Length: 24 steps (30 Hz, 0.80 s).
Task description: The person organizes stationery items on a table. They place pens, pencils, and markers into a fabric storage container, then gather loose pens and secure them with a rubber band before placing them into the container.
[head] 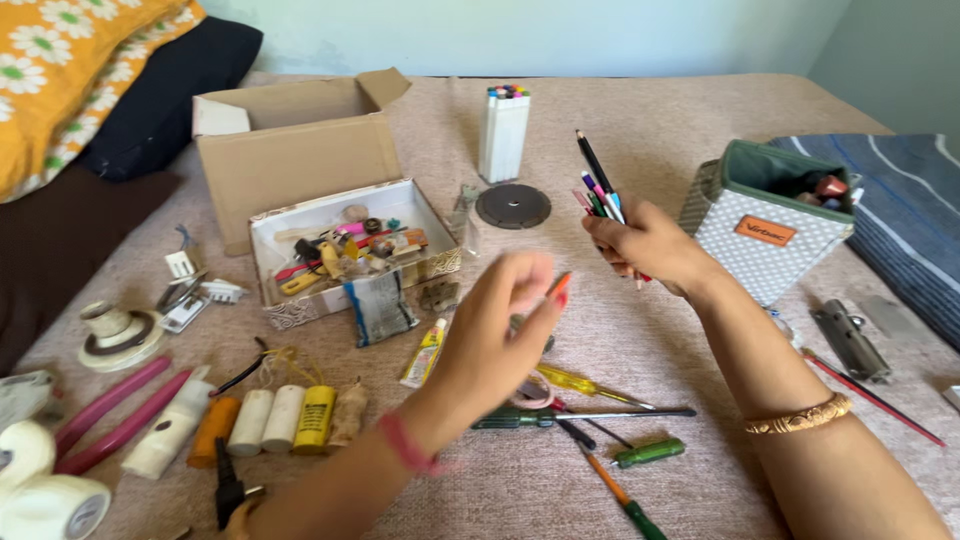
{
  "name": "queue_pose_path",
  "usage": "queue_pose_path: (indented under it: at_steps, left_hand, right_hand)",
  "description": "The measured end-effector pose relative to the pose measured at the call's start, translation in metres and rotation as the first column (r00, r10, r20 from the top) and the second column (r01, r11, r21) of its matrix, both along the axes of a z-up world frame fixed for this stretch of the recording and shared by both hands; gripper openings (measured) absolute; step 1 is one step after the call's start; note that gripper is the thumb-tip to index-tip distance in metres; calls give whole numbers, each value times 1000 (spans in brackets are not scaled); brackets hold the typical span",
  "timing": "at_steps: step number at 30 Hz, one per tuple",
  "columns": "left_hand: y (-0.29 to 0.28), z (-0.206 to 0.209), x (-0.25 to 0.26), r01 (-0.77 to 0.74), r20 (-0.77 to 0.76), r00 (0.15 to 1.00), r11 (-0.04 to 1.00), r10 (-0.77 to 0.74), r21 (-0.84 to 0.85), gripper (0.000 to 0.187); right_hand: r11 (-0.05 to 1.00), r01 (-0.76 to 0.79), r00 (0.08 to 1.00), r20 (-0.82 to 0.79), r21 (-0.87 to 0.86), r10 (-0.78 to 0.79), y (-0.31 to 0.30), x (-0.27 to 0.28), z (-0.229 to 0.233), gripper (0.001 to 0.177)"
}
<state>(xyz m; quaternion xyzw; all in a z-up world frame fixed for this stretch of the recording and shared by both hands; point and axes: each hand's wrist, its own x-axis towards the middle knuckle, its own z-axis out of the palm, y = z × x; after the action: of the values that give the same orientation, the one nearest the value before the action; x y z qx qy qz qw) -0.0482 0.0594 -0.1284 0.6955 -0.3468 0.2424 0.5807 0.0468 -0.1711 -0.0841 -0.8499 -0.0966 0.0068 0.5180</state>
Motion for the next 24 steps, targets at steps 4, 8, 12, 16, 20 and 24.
queue_pose_path:
  at_steps: [4,8,12,16,20,24]
  left_hand:
    - [-56,24,69,-8,-501,858,970,-118,-242,57]
    - [-82,28,109,146,-531,711,835,-461,-530,79]
    - [-103,9,120,33,-603,708,870,-367,-491,71]
    - [-98,-13,137,-6,-607,643,789,-468,-614,59]
    - [-91,-33,151,-92,-684,535,771,-495,-630,50]
    - [-106,-56,151,-134,-712,550,795,-436,-591,34]
  right_hand:
    - [980,-103,995,4,172,104,0,0,3,19]
    - [1000,-4,1000,16,31,4,-6,7,-6,20]
    - [967,3,973,222,-256,55,-11,19,-24,25]
    - [883,-10,971,207,-469,120,-5,22,-40,42]
    - [899,-39,979,163,-436,121,6,17,-47,51]
    - [901,57,993,115,-430,-8,19,14,-52,50]
